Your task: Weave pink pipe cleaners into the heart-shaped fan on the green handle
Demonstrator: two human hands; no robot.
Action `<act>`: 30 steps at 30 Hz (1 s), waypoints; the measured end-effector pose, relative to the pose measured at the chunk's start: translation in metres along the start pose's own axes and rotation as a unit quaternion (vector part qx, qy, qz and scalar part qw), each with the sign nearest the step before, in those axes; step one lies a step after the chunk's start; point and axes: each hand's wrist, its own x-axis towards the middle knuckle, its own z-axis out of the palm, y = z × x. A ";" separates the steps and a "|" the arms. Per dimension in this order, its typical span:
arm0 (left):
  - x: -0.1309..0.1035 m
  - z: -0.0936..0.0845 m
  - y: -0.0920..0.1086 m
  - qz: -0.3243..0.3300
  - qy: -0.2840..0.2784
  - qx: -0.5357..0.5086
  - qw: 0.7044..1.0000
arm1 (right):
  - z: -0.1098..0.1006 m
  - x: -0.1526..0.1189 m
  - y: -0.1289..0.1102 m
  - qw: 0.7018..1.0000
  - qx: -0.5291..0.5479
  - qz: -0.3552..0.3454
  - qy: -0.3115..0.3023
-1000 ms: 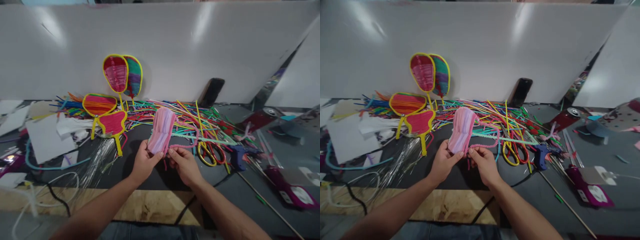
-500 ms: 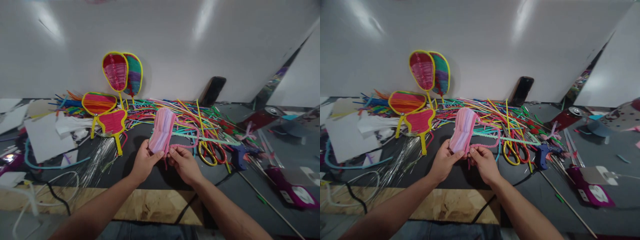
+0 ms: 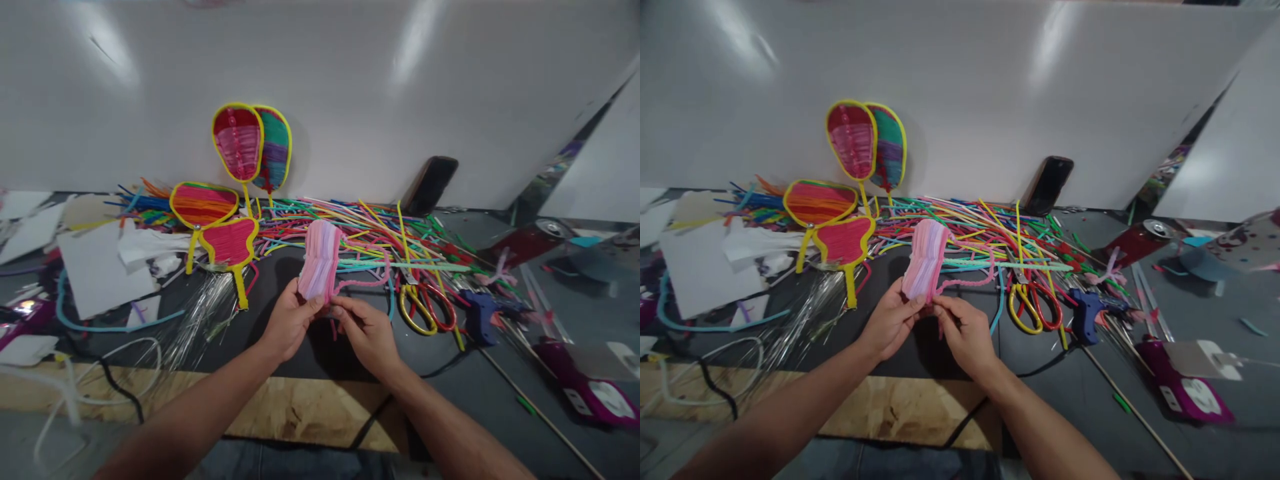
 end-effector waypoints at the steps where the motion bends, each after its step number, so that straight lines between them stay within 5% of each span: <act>1: 0.000 0.000 0.000 0.005 0.004 0.004 1.000 | 0.000 0.000 0.000 1.000 -0.012 -0.020 -0.006; 9: 0.004 -0.002 0.000 0.031 0.029 0.072 0.996 | -0.006 0.004 -0.005 0.983 -0.094 -0.152 -0.029; 14: 0.013 -0.013 0.026 0.021 0.035 0.120 0.992 | -0.040 0.009 -0.018 0.944 -0.191 -0.236 0.131; 18: 0.020 -0.033 0.057 0.004 0.017 0.060 0.998 | -0.080 0.014 -0.019 0.956 -0.189 -0.116 0.194; 22: 0.021 -0.050 0.073 -0.035 0.000 0.013 0.999 | -0.096 0.019 -0.010 0.983 0.081 0.043 0.161; 28: 0.019 -0.051 0.058 -0.114 -0.115 0.076 0.984 | -0.047 0.018 -0.003 0.925 0.320 0.201 -0.046; 30: 0.020 -0.049 0.052 -0.115 -0.120 0.095 0.982 | -0.030 0.018 -0.001 0.903 0.360 0.230 -0.038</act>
